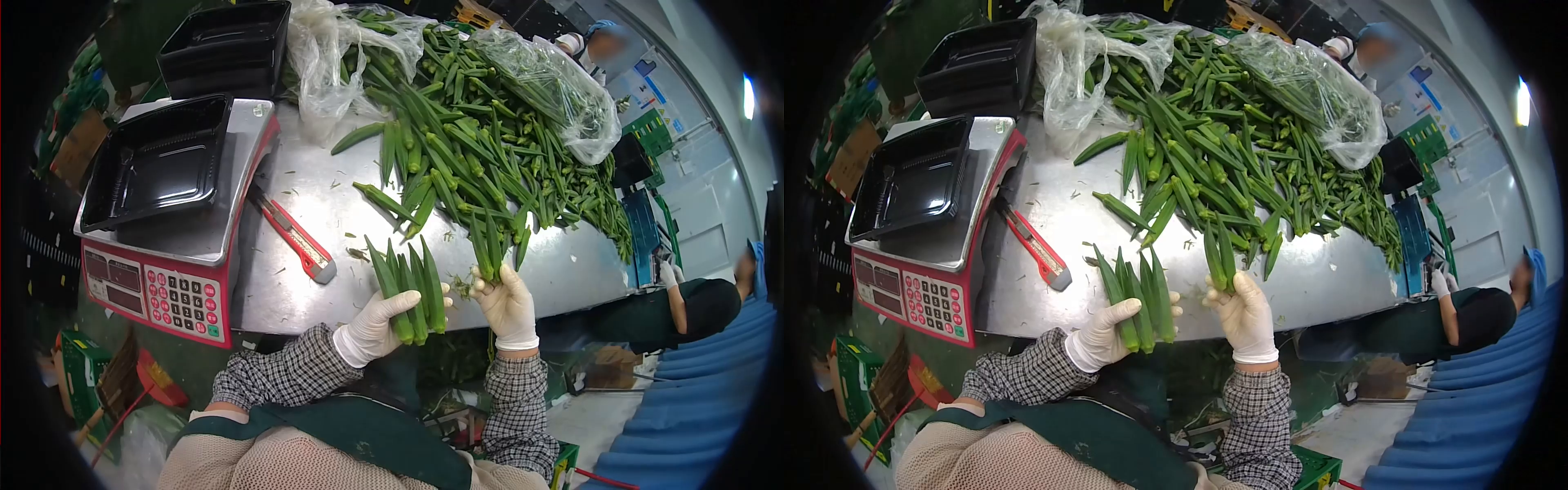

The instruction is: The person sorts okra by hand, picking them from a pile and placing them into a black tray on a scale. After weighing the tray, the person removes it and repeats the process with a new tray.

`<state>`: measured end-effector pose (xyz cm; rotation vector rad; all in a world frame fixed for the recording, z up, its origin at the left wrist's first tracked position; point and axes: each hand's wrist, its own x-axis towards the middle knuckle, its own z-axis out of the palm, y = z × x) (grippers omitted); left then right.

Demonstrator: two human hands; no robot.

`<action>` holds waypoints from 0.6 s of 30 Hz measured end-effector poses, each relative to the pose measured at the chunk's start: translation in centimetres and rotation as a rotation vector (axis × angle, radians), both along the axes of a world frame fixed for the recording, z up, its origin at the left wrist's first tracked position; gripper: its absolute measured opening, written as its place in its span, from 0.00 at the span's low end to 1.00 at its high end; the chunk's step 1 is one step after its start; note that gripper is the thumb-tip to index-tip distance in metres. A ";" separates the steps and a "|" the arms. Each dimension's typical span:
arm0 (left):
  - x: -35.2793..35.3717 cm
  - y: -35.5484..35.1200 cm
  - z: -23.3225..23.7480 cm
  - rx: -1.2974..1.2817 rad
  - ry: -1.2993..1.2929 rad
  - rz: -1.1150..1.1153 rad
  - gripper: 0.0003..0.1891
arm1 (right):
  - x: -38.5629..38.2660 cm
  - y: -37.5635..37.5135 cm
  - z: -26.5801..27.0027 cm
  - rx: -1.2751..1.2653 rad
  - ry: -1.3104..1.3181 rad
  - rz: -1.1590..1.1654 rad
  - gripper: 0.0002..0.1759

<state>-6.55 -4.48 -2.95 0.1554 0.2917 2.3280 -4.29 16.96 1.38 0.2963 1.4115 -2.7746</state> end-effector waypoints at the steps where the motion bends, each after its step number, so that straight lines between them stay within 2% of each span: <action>1: 0.0 0.0 0.0 0.000 0.008 0.004 0.23 | 0.1 -0.2 -0.1 0.010 0.000 -0.004 0.14; 5: -0.1 0.0 -0.3 -0.042 0.047 -0.004 0.27 | 0.2 -0.5 -0.3 0.054 -0.006 -0.020 0.14; 8: 0.0 0.1 -0.2 -0.016 0.025 0.012 0.23 | 0.2 -0.1 -0.8 0.061 -0.014 -0.036 0.13; 12: 0.0 0.1 -0.2 -0.018 0.032 0.010 0.23 | 0.3 0.0 -0.9 0.033 -0.015 -0.046 0.12; 15: 0.0 0.0 -0.2 -0.027 0.043 0.016 0.23 | 0.2 0.9 -0.8 0.394 -0.081 -0.146 0.12; 18: 0.0 0.1 -0.4 -0.028 0.029 0.010 0.22 | 0.1 1.6 0.0 0.908 -0.113 -0.342 0.13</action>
